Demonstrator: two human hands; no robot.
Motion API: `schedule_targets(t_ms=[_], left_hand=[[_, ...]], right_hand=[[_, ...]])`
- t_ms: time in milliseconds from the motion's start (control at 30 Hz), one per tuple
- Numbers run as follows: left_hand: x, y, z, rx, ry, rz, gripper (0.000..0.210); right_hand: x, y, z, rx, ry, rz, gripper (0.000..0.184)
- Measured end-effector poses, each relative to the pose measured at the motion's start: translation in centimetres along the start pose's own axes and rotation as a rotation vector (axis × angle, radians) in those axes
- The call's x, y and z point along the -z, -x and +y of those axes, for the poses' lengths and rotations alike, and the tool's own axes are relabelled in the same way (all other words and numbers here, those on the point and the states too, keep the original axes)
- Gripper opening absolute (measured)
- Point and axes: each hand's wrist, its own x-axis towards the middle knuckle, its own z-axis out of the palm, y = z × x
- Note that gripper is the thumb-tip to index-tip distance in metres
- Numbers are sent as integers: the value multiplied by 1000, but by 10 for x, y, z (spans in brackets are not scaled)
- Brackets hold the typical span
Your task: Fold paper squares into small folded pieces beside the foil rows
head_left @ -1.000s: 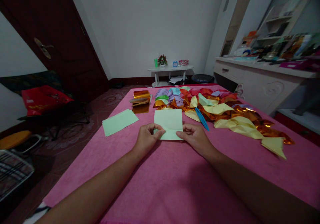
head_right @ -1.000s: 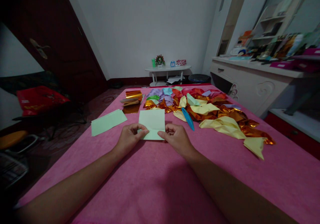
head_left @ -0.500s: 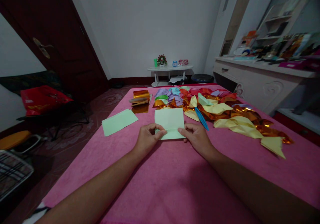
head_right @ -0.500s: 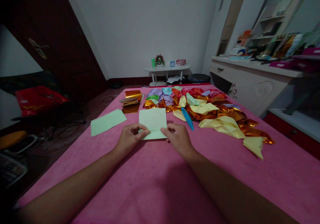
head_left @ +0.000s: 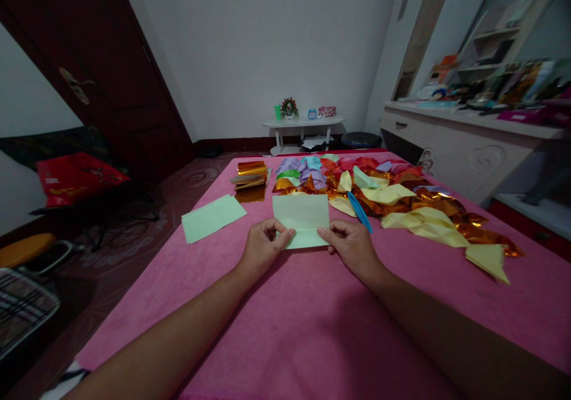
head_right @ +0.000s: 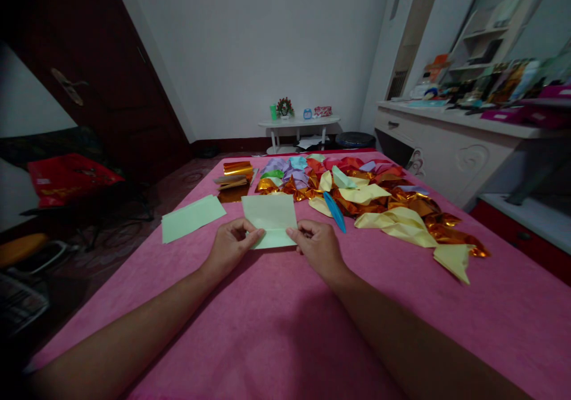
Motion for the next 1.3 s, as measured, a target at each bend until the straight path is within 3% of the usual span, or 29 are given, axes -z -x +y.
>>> schedule_targets(t_ms=[133, 333, 500, 767, 1033, 1133, 1300], left_hand=[[-1, 1, 3, -34, 18, 42, 26], [-3, 4, 14, -33, 281, 9, 29], [-1, 3, 10, -18, 100, -19, 12], [-1, 0, 1, 98, 130, -99, 29], [-1, 0, 2, 160, 101, -77, 21], [0, 0, 0, 120, 2, -70, 20], [3, 3, -2, 7, -347, -92, 18]], right_hand=[[0, 0, 3, 8, -11, -10, 31], [0, 0, 3, -9, -42, -44, 31], [1, -1, 5, -53, -72, -53, 29], [1, -3, 9, -73, -35, -32, 30], [-1, -3, 11, -59, 16, -36, 33], [-3, -3, 12, -22, 129, -35, 32], [-6, -3, 11, 28, 463, -30, 31]])
